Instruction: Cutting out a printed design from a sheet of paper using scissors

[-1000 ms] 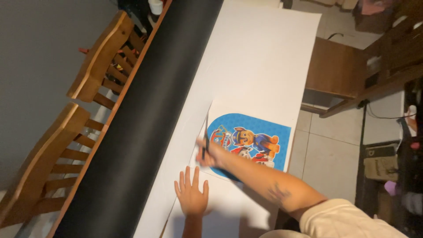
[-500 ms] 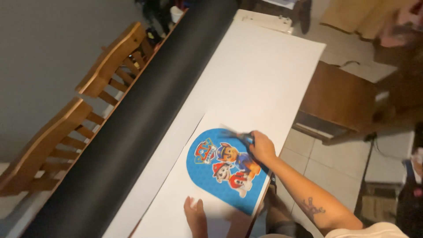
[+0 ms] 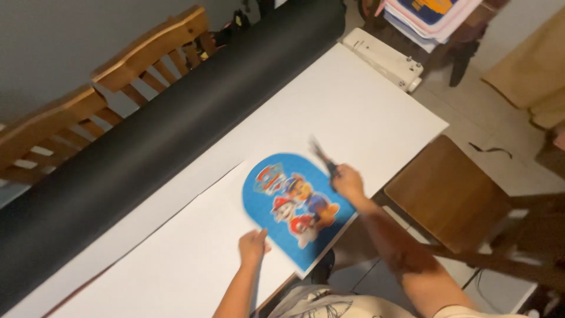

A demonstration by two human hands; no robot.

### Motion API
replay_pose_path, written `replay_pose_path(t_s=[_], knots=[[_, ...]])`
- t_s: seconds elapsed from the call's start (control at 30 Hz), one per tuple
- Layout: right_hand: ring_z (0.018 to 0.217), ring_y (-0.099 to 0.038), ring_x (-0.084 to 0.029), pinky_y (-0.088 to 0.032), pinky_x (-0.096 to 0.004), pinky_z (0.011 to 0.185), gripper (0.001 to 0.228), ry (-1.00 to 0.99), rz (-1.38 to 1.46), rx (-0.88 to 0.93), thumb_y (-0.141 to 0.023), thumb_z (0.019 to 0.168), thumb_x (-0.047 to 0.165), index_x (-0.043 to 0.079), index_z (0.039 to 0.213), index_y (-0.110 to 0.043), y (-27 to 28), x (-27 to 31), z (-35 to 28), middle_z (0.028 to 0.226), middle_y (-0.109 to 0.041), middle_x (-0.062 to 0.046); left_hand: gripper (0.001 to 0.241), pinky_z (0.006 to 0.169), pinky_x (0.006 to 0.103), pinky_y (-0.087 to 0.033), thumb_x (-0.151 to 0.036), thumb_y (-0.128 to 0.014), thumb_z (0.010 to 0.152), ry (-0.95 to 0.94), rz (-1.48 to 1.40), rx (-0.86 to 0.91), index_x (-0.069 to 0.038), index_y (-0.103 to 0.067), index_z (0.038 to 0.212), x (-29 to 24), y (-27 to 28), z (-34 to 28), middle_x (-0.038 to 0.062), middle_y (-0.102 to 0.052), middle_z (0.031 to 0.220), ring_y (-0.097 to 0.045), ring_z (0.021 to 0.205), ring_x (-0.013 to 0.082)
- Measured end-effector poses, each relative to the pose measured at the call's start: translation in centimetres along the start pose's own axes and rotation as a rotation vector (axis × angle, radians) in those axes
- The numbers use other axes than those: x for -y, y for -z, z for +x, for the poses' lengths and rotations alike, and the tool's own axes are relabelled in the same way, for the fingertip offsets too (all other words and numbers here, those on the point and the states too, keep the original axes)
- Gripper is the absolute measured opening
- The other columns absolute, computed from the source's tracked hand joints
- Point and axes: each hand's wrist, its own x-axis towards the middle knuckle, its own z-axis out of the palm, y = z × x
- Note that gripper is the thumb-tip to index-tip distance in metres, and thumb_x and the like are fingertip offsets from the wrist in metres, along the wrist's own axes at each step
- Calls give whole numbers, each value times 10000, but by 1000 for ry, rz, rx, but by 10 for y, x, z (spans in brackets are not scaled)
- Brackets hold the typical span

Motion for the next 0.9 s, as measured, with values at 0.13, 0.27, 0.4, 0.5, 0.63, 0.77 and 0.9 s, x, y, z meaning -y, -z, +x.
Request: replay_pose_path(t_s=[0.13,0.27,0.4,0.5,0.63,0.77,0.9], knots=[[1166,-658,-447,-519,-550,995,247,13,4,-7,-584,892,164,91,1092,-710,66,4,34,1118,-727,-223,248,431,244,-540,-241,-781,840,123,-130,21,-49,-712,700,-56,-61,36,164,-684,552,-714,471,195],[1115,-693,-411,-543,-505,941,139,-60,-12,12,-618,892,187,129,1004,-677,89,4,52,1052,-748,-172,209,456,271,-598,-174,-786,870,202,-240,39,22,-743,813,-96,-68,37,174,-709,591,-724,498,203],[1045,-714,-410,-561,-479,893,62,-86,39,59,-631,888,187,142,929,-643,95,4,57,957,-745,-164,222,495,263,-608,-162,-762,893,232,-217,42,58,-752,865,-124,-52,17,174,-711,625,-728,533,193],[1012,-732,-375,-570,-457,878,46,-111,3,85,-635,895,199,158,915,-640,93,5,63,918,-746,-142,272,431,230,-498,-261,-757,899,200,-83,-19,-51,-753,727,-119,-51,21,111,-691,525,-638,410,161],[1007,-722,-393,-571,-459,887,94,-116,-21,82,-584,909,227,141,872,-600,94,5,63,884,-728,-157,335,461,240,-465,-331,-744,895,170,-6,-18,-94,-732,657,-112,-54,25,83,-672,497,-624,404,171],[961,-726,-408,-575,-460,864,85,-78,0,72,-584,892,208,136,857,-611,95,3,61,840,-709,-162,283,507,241,-483,-294,-747,887,144,10,-2,-82,-733,701,-125,-52,9,88,-682,520,-638,436,176],[926,-733,-394,-587,-439,844,39,-77,22,67,-602,878,184,167,866,-636,95,2,63,826,-714,-142,291,514,232,-480,-300,-741,900,112,24,-6,-81,-725,709,-130,-51,7,81,-644,475,-615,420,175]])
